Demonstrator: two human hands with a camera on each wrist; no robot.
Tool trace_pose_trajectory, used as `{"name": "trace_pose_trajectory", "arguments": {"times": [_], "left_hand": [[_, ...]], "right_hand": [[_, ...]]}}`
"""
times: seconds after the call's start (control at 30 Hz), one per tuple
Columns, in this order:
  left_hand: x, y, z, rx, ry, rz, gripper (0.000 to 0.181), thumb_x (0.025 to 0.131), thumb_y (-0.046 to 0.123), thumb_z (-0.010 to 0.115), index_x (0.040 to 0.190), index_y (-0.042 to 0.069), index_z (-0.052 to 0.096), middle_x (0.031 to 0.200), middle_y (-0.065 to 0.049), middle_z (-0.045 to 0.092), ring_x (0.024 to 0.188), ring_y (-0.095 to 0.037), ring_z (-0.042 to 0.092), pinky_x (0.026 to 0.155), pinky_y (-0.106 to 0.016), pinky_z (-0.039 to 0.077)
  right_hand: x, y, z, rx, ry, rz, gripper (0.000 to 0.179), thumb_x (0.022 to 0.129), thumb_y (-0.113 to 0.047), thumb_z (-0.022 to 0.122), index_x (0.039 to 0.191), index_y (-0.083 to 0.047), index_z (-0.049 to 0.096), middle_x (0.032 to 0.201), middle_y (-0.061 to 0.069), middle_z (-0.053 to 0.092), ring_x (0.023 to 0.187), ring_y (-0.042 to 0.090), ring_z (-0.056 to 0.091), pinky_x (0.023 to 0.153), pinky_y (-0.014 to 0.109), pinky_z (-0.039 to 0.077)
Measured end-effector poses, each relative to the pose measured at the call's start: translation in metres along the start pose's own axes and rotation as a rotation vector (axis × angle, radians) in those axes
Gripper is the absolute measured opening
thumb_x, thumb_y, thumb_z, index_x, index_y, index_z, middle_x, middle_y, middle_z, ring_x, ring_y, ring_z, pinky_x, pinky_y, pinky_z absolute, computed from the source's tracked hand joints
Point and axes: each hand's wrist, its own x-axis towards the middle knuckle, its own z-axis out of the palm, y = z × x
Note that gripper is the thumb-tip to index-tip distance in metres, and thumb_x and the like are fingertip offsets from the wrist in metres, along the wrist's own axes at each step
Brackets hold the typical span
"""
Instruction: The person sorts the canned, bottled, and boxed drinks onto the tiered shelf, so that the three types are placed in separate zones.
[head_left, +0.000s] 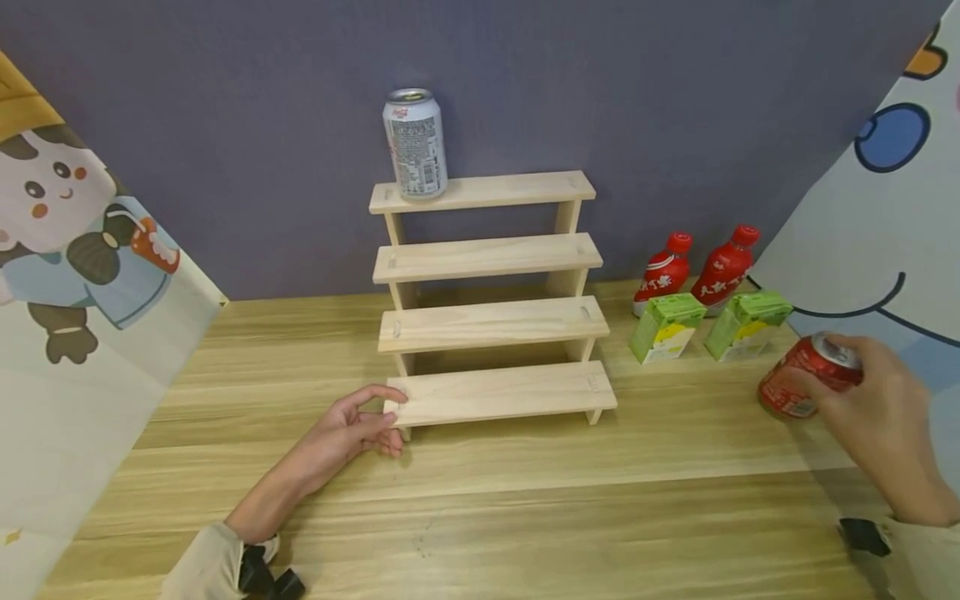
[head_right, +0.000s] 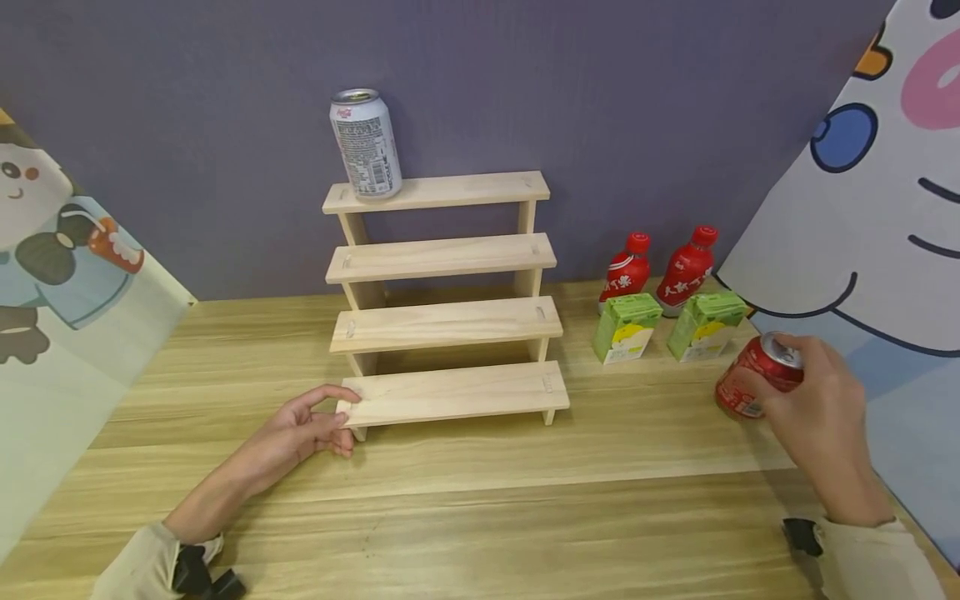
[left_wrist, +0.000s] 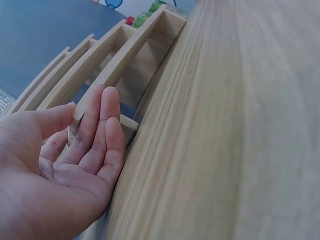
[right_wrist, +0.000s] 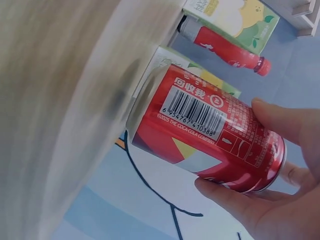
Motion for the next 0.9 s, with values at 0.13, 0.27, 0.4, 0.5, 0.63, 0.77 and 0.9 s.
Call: {"name": "trace_pose_trajectory", "arguments": {"times": [0.13, 0.27, 0.4, 0.5, 0.63, 0.77, 0.9], "left_hand": [[0.000, 0.000, 0.000, -0.003, -0.007, 0.002, 0.034, 0.104, 0.009, 0.050, 0.137, 0.000, 0.046, 0.090, -0.011, 0.074, 0.087, -0.026, 0.071, 0.084, -0.039, 0.059], [0.001, 0.000, 0.000, -0.009, -0.014, 0.004, 0.035, 0.104, 0.009, 0.050, 0.137, 0.000, 0.046, 0.090, -0.012, 0.074, 0.087, -0.027, 0.071, 0.084, -0.040, 0.059], [0.002, 0.000, 0.001, -0.011, -0.014, 0.002, 0.034, 0.104, 0.009, 0.050, 0.137, 0.000, 0.046, 0.090, -0.012, 0.074, 0.086, -0.026, 0.071, 0.083, -0.039, 0.059], [0.002, 0.000, 0.001, -0.010, -0.013, 0.007, 0.034, 0.104, 0.008, 0.050, 0.137, -0.001, 0.046, 0.090, -0.012, 0.074, 0.086, -0.026, 0.071, 0.083, -0.039, 0.059], [0.001, -0.001, 0.001, -0.010, -0.010, 0.012, 0.034, 0.104, 0.008, 0.050, 0.137, -0.001, 0.046, 0.090, -0.012, 0.074, 0.086, -0.026, 0.071, 0.083, -0.039, 0.059], [0.000, -0.002, 0.001, -0.007, -0.001, 0.006, 0.034, 0.105, 0.008, 0.050, 0.137, 0.000, 0.047, 0.089, -0.011, 0.074, 0.086, -0.025, 0.071, 0.083, -0.039, 0.059], [-0.001, -0.001, 0.000, 0.000, 0.006, 0.002, 0.033, 0.105, 0.009, 0.050, 0.137, 0.000, 0.047, 0.089, -0.010, 0.074, 0.086, -0.025, 0.071, 0.082, -0.038, 0.059]], "right_hand": [[0.002, -0.006, -0.002, -0.005, 0.020, -0.019, 0.067, 0.076, -0.010, 0.088, 0.127, 0.015, 0.053, 0.111, 0.039, 0.056, 0.084, 0.053, 0.056, 0.051, 0.001, 0.022], [0.003, -0.014, -0.004, -0.005, 0.022, -0.030, 0.065, 0.076, -0.009, 0.087, 0.127, 0.014, 0.053, 0.110, 0.038, 0.057, 0.083, 0.052, 0.057, 0.051, 0.001, 0.022], [0.005, -0.023, -0.007, -0.005, 0.012, -0.036, 0.066, 0.078, -0.012, 0.086, 0.129, 0.012, 0.053, 0.111, 0.039, 0.056, 0.084, 0.053, 0.056, 0.050, 0.001, 0.022], [0.007, -0.029, -0.010, 0.000, 0.028, -0.075, 0.065, 0.077, -0.013, 0.087, 0.128, 0.012, 0.054, 0.110, 0.039, 0.057, 0.081, 0.052, 0.057, 0.050, 0.001, 0.022], [0.011, -0.035, -0.013, 0.008, 0.067, -0.155, 0.063, 0.075, -0.016, 0.089, 0.124, 0.009, 0.058, 0.106, 0.034, 0.061, 0.075, 0.043, 0.057, 0.050, 0.004, 0.024], [0.017, -0.044, -0.016, 0.016, 0.091, -0.225, 0.063, 0.071, -0.015, 0.091, 0.122, 0.007, 0.061, 0.104, 0.030, 0.064, 0.072, 0.014, 0.053, 0.049, 0.007, 0.027], [0.023, -0.055, -0.021, 0.022, 0.102, -0.271, 0.063, 0.067, -0.006, 0.091, 0.121, 0.006, 0.061, 0.106, 0.028, 0.065, 0.080, -0.015, 0.040, 0.051, 0.005, 0.030]]}}
